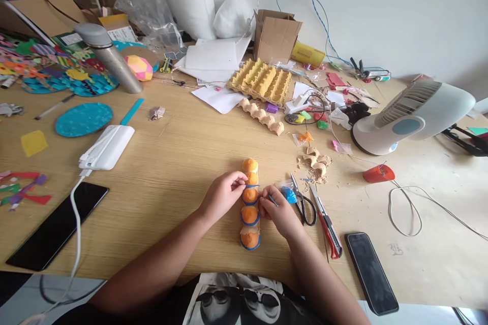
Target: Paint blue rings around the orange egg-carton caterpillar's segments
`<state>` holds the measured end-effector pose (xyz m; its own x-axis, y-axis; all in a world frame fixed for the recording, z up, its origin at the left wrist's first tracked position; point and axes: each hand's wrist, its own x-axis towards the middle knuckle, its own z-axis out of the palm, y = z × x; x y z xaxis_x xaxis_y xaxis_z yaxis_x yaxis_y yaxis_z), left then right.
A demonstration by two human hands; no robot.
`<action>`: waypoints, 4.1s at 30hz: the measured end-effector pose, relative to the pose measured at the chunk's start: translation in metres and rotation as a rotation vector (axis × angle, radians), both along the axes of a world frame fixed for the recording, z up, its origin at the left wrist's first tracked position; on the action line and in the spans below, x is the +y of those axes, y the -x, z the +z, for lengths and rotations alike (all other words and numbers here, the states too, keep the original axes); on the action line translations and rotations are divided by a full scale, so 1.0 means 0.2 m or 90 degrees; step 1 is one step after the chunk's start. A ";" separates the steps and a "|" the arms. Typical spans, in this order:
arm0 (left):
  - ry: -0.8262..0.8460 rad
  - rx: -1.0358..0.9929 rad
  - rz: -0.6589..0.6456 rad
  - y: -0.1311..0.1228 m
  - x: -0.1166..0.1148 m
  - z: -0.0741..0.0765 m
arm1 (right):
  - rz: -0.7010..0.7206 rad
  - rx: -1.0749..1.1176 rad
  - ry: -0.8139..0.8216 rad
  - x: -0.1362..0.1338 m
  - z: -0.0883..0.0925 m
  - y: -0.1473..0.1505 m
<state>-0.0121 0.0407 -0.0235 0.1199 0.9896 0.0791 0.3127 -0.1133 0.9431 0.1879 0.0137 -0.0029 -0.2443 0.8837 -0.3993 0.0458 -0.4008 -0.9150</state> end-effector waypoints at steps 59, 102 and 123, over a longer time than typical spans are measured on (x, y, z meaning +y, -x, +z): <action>0.403 -0.533 -0.112 -0.04 -0.09 0.23 | -0.084 0.294 0.084 -0.05 0.11 -0.01; 0.360 -0.589 -0.165 -0.06 -0.12 0.25 | -0.063 0.292 0.074 -0.05 0.13 -0.01; 0.439 -0.608 -0.085 -0.11 -0.12 0.22 | -0.061 -0.067 -0.294 -0.06 0.15 -0.05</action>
<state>0.0101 0.0167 0.0209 0.4079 0.8421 -0.3529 -0.5266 0.5327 0.6625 0.1977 0.0008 0.0278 -0.1328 0.9909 0.0213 0.1306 0.0388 -0.9907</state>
